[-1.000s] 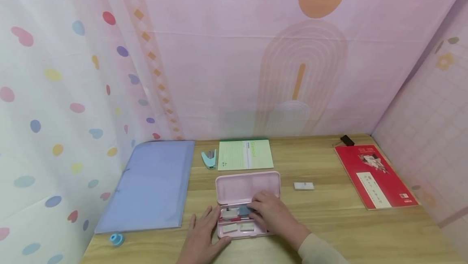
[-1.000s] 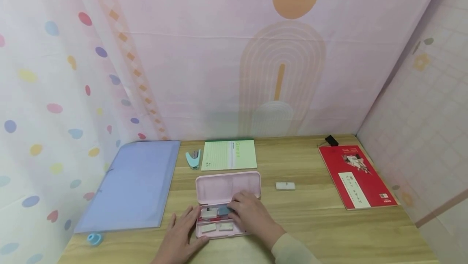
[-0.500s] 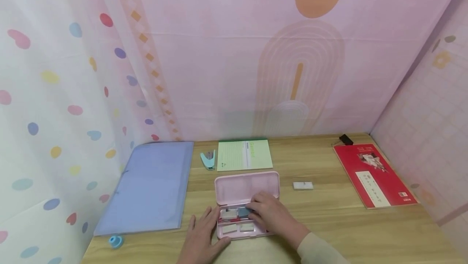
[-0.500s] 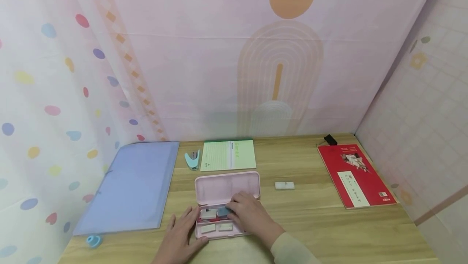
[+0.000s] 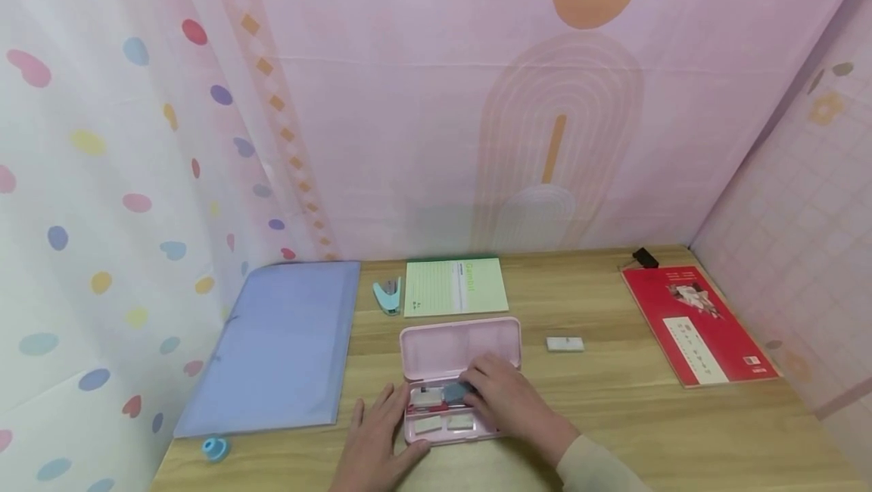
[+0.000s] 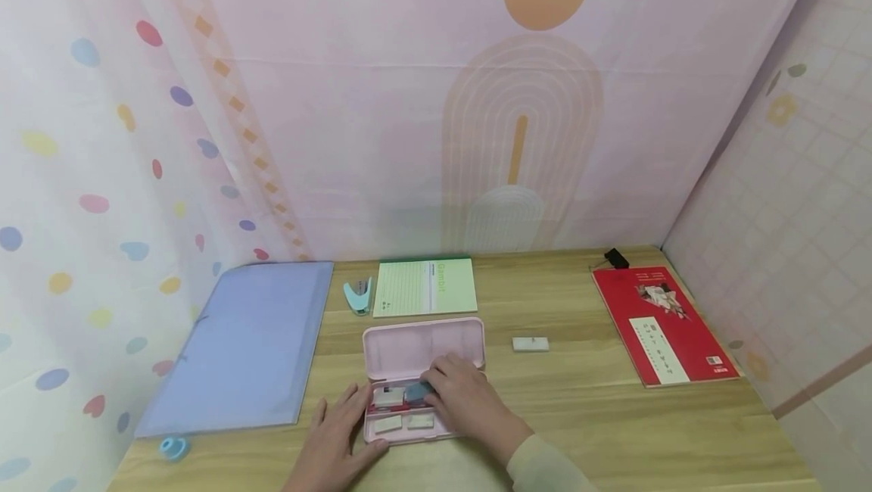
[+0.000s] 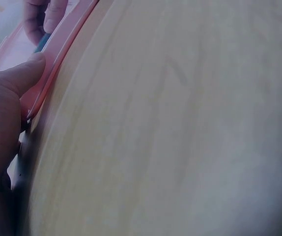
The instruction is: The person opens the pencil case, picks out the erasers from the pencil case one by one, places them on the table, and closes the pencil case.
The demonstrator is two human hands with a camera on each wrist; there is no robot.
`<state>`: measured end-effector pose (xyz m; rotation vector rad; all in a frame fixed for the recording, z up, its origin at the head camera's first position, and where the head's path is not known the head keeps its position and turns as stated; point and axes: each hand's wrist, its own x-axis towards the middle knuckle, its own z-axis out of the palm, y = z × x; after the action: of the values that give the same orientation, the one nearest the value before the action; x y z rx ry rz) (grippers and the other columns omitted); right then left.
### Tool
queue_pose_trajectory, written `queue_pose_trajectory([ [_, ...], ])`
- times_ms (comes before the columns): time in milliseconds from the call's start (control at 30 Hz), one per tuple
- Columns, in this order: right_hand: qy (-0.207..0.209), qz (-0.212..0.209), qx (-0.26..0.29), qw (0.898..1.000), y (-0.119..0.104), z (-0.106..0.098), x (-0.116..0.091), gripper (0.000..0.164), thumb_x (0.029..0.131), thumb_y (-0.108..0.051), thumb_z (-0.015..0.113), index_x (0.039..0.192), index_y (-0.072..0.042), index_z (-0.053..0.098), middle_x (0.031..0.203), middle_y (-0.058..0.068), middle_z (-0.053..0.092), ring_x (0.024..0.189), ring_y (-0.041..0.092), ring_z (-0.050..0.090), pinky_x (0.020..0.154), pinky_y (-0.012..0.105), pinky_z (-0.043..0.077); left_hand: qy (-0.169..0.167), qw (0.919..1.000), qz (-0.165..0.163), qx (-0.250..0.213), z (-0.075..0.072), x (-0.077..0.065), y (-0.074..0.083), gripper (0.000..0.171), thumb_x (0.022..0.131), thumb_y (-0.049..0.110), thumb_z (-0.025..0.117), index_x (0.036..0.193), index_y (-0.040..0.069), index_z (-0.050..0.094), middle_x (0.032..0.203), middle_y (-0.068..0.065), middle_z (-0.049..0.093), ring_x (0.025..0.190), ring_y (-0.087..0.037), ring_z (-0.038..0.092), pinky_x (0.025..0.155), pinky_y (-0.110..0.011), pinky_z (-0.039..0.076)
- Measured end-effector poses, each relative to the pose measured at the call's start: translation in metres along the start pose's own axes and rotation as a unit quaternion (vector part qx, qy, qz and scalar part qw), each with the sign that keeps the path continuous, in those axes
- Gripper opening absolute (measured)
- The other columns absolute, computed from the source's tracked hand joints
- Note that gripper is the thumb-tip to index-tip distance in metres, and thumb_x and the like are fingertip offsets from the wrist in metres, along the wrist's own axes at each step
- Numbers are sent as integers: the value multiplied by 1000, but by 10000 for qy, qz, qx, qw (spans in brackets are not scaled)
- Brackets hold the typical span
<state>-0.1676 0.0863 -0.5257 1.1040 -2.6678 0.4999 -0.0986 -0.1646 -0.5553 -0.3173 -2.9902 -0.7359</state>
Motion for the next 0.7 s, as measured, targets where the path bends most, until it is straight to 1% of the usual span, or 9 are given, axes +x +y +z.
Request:
queue_pose_trajectory([
  [100, 253, -35, 72, 9996, 2, -8, -2, 20, 90, -26, 68, 108, -18, 66, 106, -6, 58, 100, 11, 52, 90, 30, 49, 16, 10000, 28, 20, 0, 0, 0, 94, 80, 78, 47, 151, 18, 34, 150, 1, 40, 141, -25, 30, 111, -64, 11],
  [167, 422, -35, 81, 9991, 5, -13, -5, 20, 89, -26, 69, 107, -19, 66, 105, -7, 58, 98, 10, 53, 88, 29, 49, 1, 10000, 21, 30, 0, 0, 0, 94, 80, 78, 46, 151, 18, 33, 150, 1, 40, 141, -25, 30, 111, -64, 11],
  [300, 746, 34, 53, 9972, 15, -26, -14, 23, 85, -24, 73, 107, -17, 67, 104, -7, 60, 95, 10, 55, 84, 30, 50, -56, 10000, -16, -4, 0, 0, 1, 95, 79, 78, 47, 151, 18, 33, 151, 0, 39, 141, -26, 29, 112, -64, 10],
  [367, 873, 91, 35, 9961, 23, -34, -19, 26, 84, -22, 74, 107, -14, 68, 104, -5, 61, 96, 12, 56, 85, 32, 51, -63, 10000, -17, -3, 0, 0, 1, 95, 79, 78, 47, 151, 18, 33, 151, 0, 39, 141, -26, 29, 112, -64, 10],
  [433, 930, 218, 15, 9954, 31, -42, -26, 28, 83, -22, 75, 109, -12, 69, 105, -3, 62, 97, 13, 56, 87, 34, 51, -83, 10000, -33, 12, 0, 1, 0, 95, 79, 79, 47, 151, 18, 33, 151, 0, 39, 141, -26, 29, 112, -64, 9],
  [533, 887, 526, 10, 9947, 46, -54, -37, 31, 84, -21, 75, 112, -10, 69, 109, -1, 64, 101, 15, 57, 89, 36, 51, -85, 9999, -44, 60, 1, 1, 0, 96, 79, 80, 46, 151, 18, 33, 151, 1, 39, 141, -25, 29, 112, -64, 10],
  [633, 784, 890, -33, 9929, 66, -65, -50, 33, 85, -20, 74, 116, -11, 67, 111, 0, 63, 103, 17, 57, 89, 39, 52, -78, 9999, -40, 82, 1, 0, -1, 96, 79, 80, 46, 151, 19, 32, 151, 1, 38, 142, -24, 28, 112, -63, 9],
  [700, 766, 1125, -33, 9907, 82, -70, -59, 33, 85, -17, 74, 116, -10, 67, 110, 1, 63, 101, 18, 58, 87, 40, 53, -36, 10000, 4, 86, 2, 0, -1, 95, 79, 79, 47, 151, 18, 33, 151, 0, 39, 142, -25, 28, 112, -64, 10],
])
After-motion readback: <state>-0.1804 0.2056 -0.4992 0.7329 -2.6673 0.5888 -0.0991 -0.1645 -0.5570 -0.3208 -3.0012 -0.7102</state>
